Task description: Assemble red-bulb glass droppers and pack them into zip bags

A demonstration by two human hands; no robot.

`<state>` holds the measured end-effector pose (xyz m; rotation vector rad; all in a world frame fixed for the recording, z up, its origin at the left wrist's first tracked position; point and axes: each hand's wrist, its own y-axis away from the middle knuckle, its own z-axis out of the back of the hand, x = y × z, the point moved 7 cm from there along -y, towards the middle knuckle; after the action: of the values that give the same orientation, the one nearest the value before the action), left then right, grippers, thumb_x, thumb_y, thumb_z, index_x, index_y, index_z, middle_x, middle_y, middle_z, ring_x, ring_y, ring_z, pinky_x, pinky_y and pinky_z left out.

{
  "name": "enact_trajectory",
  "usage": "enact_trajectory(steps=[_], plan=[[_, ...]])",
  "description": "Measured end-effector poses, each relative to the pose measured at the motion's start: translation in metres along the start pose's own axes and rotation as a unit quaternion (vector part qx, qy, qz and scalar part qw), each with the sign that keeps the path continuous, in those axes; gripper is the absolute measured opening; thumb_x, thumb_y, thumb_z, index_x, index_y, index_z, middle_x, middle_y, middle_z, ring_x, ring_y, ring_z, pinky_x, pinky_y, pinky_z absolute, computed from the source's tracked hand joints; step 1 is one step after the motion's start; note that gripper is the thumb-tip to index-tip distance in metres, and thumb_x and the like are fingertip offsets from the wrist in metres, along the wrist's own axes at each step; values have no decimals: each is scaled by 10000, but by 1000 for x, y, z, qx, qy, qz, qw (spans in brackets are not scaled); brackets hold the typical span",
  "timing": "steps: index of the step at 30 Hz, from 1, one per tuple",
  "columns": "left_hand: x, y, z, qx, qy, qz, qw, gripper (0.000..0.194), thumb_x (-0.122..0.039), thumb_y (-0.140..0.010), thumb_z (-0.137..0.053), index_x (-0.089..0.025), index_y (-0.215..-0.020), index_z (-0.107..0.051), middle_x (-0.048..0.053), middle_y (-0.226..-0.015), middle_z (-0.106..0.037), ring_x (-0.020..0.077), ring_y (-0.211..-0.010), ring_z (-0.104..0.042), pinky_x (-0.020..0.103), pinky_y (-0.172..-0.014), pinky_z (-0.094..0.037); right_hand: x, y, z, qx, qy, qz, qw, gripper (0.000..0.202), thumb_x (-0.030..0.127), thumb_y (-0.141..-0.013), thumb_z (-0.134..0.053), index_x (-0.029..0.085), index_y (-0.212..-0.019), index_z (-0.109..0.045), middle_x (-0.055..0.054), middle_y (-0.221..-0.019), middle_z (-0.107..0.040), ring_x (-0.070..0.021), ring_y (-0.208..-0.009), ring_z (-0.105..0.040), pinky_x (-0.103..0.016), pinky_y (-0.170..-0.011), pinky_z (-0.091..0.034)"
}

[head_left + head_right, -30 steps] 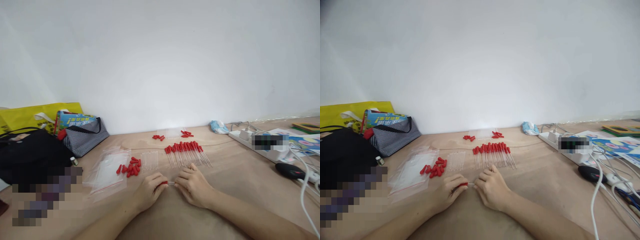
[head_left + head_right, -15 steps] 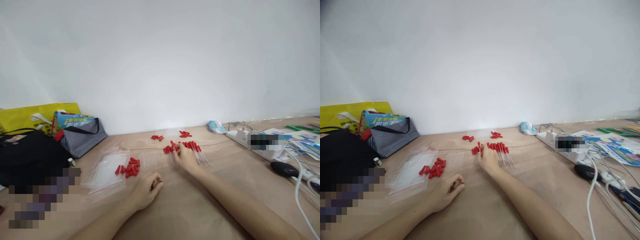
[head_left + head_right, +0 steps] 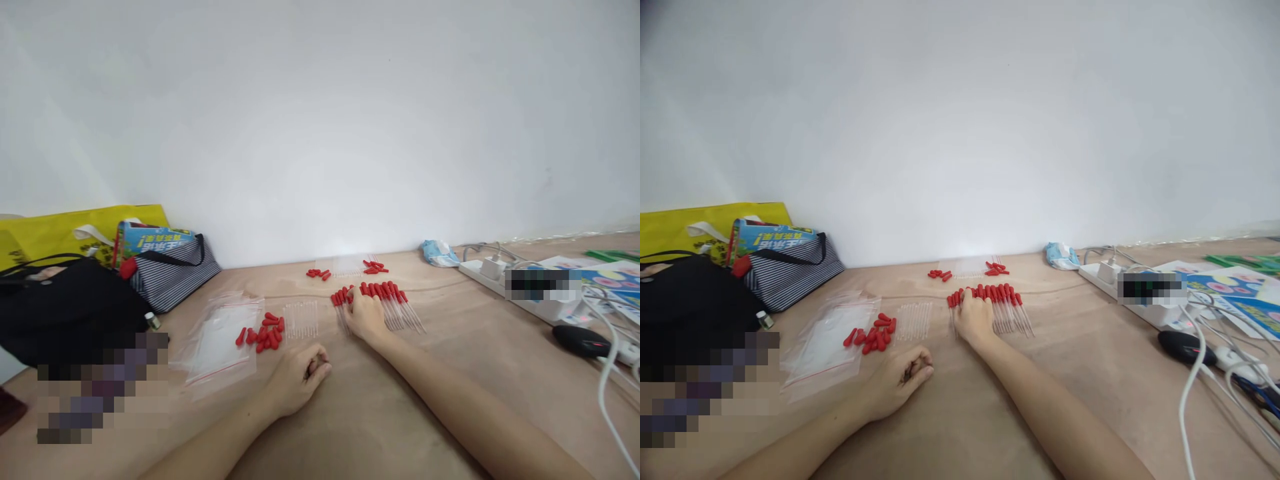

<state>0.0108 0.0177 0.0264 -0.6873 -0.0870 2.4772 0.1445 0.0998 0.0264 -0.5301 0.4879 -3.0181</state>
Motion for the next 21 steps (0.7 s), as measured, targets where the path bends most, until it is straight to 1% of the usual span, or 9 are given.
enact_trajectory(steps=[2, 4, 6, 9, 11, 13, 15, 18, 21], plan=[[-1, 1, -2, -3, 5, -2, 1000, 59, -203, -751, -479, -179, -729, -528, -62, -523, -413, 111, -518, -424, 204, -511, -326, 9, 2, 2, 12, -3, 9, 1000, 249, 239, -792, -392, 140, -968, -538, -96, -809, -654, -211, -832, -579, -316, -733, -266], [0, 1, -3, -13, 10, -2, 1000, 75, -211, -753, -480, -178, -706, -530, -60, -520, -424, 108, -509, -425, 201, -501, -325, 22, 4, 2, 31, -3, 20, 999, 242, 251, -794, -384, 157, -887, -586, -97, -825, -656, -211, -845, -578, -323, -747, -271], [4, -1, 4, -44, 3, 8, 999, 137, -239, -765, -470, -173, -652, -513, -50, -526, -445, 109, -503, -433, 201, -491, -327, 36, 5, -2, 51, -1, 20, 998, 251, 265, -784, -393, 156, -800, -619, -110, -820, -659, -218, -831, -585, -332, -751, -283], [23, -8, 37, -122, -41, 36, 991, 221, -281, -788, -430, -172, -603, -485, -20, -571, -494, 132, -545, -473, 224, -528, -359, 53, 3, -10, 81, 2, -3, 997, 264, 287, -757, -432, 125, -804, -636, -149, -842, -654, -231, -796, -598, -345, -743, -312], [44, -15, 66, -146, -95, 53, 983, 229, -280, -801, -395, -173, -636, -511, 7, -628, -531, 164, -620, -506, 260, -599, -383, 58, 1, -15, 101, 1, -18, 995, 266, 286, -740, -455, 119, -838, -637, -160, -869, -649, -235, -796, -603, -353, -751, -326], [68, -23, 88, -124, -160, 65, 977, 196, -248, -786, -395, -164, -717, -558, 49, -749, -562, 206, -755, -523, 309, -706, -385, 61, -1, -18, 119, -1, -28, 992, 255, 266, -735, -460, 128, -854, -640, -160, -896, -646, -234, -816, -605, -356, -762, -334], [91, -31, 99, -69, -181, 63, 979, 192, -219, -765, -411, -155, -782, -591, 72, -832, -570, 226, -832, -520, 334, -769, -370, 61, -3, -20, 135, -4, -34, 990, 253, 248, -742, -453, 135, -870, -639, -163, -924, -640, -232, -844, -602, -346, -755, -347], [112, -40, 97, 3, -166, 45, 985, 166, -195, -717, -466, -175, -755, -626, 50, -817, -589, 205, -805, -543, 291, -748, -392, 60, -4, -22, 150, -3, -36, 988, 264, 245, -748, -452, 135, -908, -632, -167, -947, -634, -233, -865, -598, -335, -743, -364], [119, -46, 86, 48, -150, 32, 987, 157, -177, -690, -481, -185, -706, -637, 31, -771, -606, 182, -742, -559, 262, -704, -403, 63, -5, -23, 153, 5, -27, 988, 248, 229, -748, -457, 132, -890, -636, -169, -938, -636, -232, -855, -600, -348, -772, -355]])
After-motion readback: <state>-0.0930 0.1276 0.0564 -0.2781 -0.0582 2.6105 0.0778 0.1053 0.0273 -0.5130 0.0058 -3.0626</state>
